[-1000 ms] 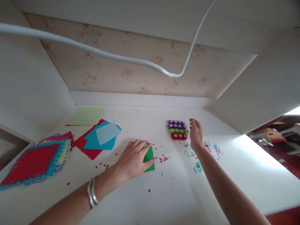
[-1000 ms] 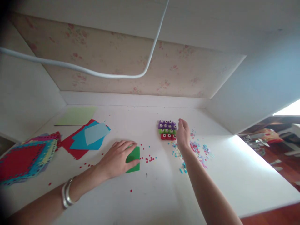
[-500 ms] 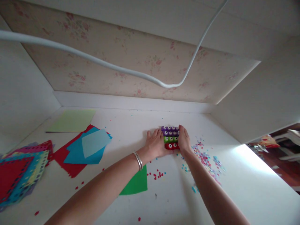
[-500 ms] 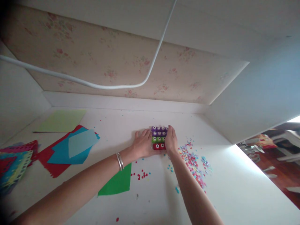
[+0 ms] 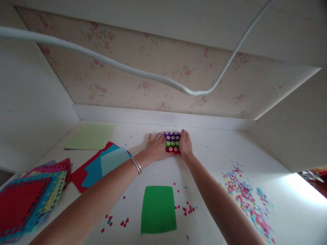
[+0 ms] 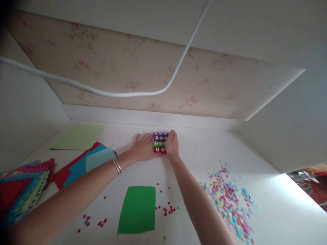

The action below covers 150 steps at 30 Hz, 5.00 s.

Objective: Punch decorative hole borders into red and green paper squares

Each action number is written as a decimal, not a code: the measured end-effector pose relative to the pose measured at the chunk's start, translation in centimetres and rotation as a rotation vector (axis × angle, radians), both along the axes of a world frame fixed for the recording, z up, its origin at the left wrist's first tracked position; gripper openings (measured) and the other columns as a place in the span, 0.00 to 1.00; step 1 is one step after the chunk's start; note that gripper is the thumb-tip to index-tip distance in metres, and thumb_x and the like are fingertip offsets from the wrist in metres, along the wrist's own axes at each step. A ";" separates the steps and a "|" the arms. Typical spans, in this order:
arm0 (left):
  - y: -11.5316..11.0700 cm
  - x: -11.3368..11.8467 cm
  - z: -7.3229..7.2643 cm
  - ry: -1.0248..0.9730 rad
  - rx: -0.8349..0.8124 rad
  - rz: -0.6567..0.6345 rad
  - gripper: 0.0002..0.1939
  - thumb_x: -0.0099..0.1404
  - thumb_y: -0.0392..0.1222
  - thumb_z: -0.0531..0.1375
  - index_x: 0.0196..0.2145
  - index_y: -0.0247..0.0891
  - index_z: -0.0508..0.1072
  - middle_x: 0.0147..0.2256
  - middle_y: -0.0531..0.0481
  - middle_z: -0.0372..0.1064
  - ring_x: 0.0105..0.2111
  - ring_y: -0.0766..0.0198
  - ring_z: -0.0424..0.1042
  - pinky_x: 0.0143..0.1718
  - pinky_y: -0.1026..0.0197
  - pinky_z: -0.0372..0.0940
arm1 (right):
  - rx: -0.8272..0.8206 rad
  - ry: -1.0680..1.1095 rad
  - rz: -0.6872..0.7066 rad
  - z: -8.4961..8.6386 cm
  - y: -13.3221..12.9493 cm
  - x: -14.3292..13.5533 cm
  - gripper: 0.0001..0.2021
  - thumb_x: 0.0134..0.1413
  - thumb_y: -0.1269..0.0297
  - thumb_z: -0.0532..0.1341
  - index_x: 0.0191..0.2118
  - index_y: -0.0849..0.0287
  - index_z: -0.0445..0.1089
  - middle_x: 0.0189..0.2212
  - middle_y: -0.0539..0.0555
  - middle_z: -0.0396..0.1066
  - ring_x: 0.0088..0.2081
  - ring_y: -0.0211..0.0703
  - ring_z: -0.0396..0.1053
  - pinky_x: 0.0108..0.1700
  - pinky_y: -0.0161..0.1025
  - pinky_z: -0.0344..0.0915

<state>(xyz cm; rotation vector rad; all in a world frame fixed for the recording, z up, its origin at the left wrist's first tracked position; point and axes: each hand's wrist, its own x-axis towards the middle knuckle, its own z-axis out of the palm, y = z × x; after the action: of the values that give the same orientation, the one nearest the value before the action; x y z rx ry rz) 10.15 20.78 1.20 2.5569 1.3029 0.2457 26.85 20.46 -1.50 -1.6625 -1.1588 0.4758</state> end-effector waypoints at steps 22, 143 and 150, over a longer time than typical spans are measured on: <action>-8.4 -11.4 2.3 -0.091 0.154 0.073 0.24 0.68 0.46 0.55 0.58 0.35 0.65 0.60 0.39 0.61 0.62 0.50 0.56 0.65 0.45 0.45 | 0.007 0.554 0.232 3.2 -11.5 -3.9 0.16 0.51 0.53 0.63 0.42 0.58 0.72 0.28 0.51 0.72 0.24 0.37 0.64 0.27 0.35 0.61; -18.1 -14.6 -0.4 -0.412 -0.035 0.049 0.14 0.59 0.29 0.48 0.27 0.39 0.71 0.30 0.50 0.72 0.36 0.60 0.70 0.40 0.60 0.61 | -0.010 -0.349 0.082 1.6 -21.1 -3.1 0.26 0.63 0.44 0.50 0.19 0.57 0.60 0.15 0.45 0.53 0.21 0.36 0.53 0.26 0.35 0.48; -18.0 -14.6 -0.7 -0.421 -0.035 0.053 0.13 0.58 0.29 0.48 0.26 0.40 0.71 0.29 0.51 0.72 0.34 0.62 0.70 0.39 0.61 0.60 | -0.132 -0.408 0.177 1.4 -20.4 -3.0 0.23 0.62 0.48 0.52 0.20 0.57 0.62 0.16 0.47 0.57 0.22 0.38 0.56 0.27 0.36 0.46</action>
<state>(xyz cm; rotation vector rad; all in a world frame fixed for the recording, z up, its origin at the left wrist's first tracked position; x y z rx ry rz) -4.45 2.76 0.51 2.2750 1.1960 0.7198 23.84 0.02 -0.13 -1.8321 -1.6126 0.3348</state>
